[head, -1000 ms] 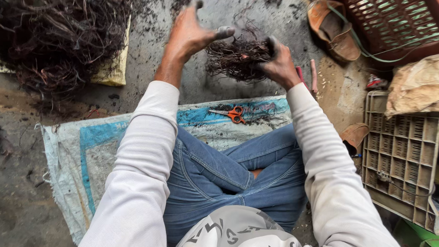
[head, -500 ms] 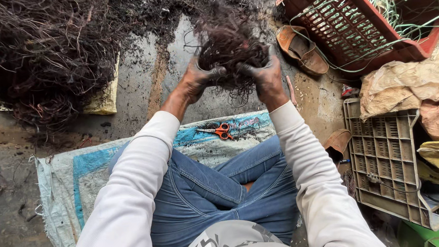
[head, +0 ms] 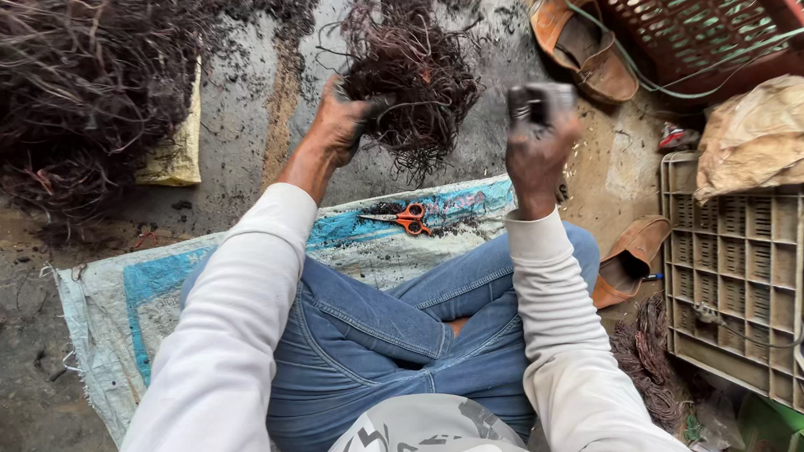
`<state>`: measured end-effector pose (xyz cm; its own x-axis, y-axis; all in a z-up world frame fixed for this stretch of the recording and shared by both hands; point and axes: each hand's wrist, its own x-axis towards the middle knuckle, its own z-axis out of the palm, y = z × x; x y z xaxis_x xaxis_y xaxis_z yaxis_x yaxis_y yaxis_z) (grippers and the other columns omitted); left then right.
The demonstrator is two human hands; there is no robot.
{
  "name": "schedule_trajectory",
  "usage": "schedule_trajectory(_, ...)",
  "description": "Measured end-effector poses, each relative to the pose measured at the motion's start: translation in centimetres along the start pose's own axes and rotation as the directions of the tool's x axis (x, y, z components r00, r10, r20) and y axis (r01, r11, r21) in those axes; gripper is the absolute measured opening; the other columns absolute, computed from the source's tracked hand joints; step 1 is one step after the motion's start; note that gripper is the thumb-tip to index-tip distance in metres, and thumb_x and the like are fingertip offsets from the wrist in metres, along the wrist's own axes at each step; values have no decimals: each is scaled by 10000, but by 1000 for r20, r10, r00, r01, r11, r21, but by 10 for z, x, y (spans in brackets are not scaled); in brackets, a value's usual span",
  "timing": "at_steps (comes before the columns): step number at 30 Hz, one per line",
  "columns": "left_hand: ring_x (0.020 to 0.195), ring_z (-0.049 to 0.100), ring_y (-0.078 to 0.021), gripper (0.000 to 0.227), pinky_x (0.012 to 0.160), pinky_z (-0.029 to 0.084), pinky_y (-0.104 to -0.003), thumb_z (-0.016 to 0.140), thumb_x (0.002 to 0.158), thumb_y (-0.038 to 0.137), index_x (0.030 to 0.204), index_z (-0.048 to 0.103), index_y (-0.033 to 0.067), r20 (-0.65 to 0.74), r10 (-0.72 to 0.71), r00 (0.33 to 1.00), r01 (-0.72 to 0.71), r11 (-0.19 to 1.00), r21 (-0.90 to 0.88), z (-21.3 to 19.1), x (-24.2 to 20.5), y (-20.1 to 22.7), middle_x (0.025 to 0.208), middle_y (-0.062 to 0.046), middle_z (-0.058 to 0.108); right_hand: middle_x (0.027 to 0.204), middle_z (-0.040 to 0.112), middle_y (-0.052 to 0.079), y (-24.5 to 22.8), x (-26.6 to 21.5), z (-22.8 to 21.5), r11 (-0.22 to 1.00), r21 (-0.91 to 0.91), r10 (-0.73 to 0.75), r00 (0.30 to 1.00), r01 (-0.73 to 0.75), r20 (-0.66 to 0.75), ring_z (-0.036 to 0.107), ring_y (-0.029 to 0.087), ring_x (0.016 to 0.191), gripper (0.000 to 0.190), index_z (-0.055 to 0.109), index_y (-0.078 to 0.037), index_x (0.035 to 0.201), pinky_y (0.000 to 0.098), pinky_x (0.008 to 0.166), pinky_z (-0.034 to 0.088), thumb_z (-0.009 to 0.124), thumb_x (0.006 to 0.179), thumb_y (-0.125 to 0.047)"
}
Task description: The person sits on a mat and sorts through a large pile of tangled dark wire, picking up clumps, shaking them, and using scissors to cut sections. The person moves the processed wire to a separate pile on the floor.
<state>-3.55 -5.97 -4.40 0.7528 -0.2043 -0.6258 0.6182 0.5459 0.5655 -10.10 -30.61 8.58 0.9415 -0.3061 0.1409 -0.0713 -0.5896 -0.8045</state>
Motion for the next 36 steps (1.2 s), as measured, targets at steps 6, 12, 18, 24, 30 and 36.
schedule_trajectory(6,1187,665,-389,1376,946,598,-423,876,631,-44,1596,-89,131,-9,-75,997,75,995,66,-10,-1,-10,1326,-343,613,1308,608,149,5,7,24,934,9,-357,934,357,29,559,303,1297,183,773,-80,1120,435,1116,457,780,1013,-229)
schedule_trajectory(12,1141,697,-392,1367,946,638,-412,902,640,-29,1599,-65,88,44,-90,995,85,992,95,-16,-3,-18,1278,-357,636,1496,530,219,21,17,34,953,45,-302,942,298,147,483,366,1398,249,780,-49,1172,493,1214,345,818,983,-206)
schedule_trajectory(18,1027,727,-361,1344,858,642,-425,900,659,-7,1611,-45,82,76,-93,993,85,991,100,-23,-6,-21,1195,-328,681,1301,616,160,31,15,42,853,505,13,973,-131,231,617,261,1161,258,768,-22,1097,429,1067,506,868,887,-134)
schedule_trajectory(24,985,742,-319,1351,840,648,-379,904,703,2,1603,-99,89,70,-111,991,105,991,79,-23,-5,-24,1136,-316,707,1143,761,101,42,16,38,535,775,145,940,-336,308,699,164,931,150,765,-9,1021,301,887,601,799,875,0)
schedule_trajectory(30,935,721,-293,1035,744,635,-422,886,775,84,1621,297,-9,178,-37,983,20,995,99,-9,-9,-21,1118,-221,723,1006,759,120,43,18,32,139,852,266,848,-504,458,740,197,925,138,746,12,1037,309,897,626,751,907,58)
schedule_trajectory(36,1180,626,-291,1049,1018,527,-471,911,711,281,1525,287,61,416,39,909,-198,917,346,13,-32,-6,1289,-159,645,980,762,132,27,11,37,140,836,299,827,-531,475,746,216,896,123,730,34,1040,334,848,638,744,922,-2)
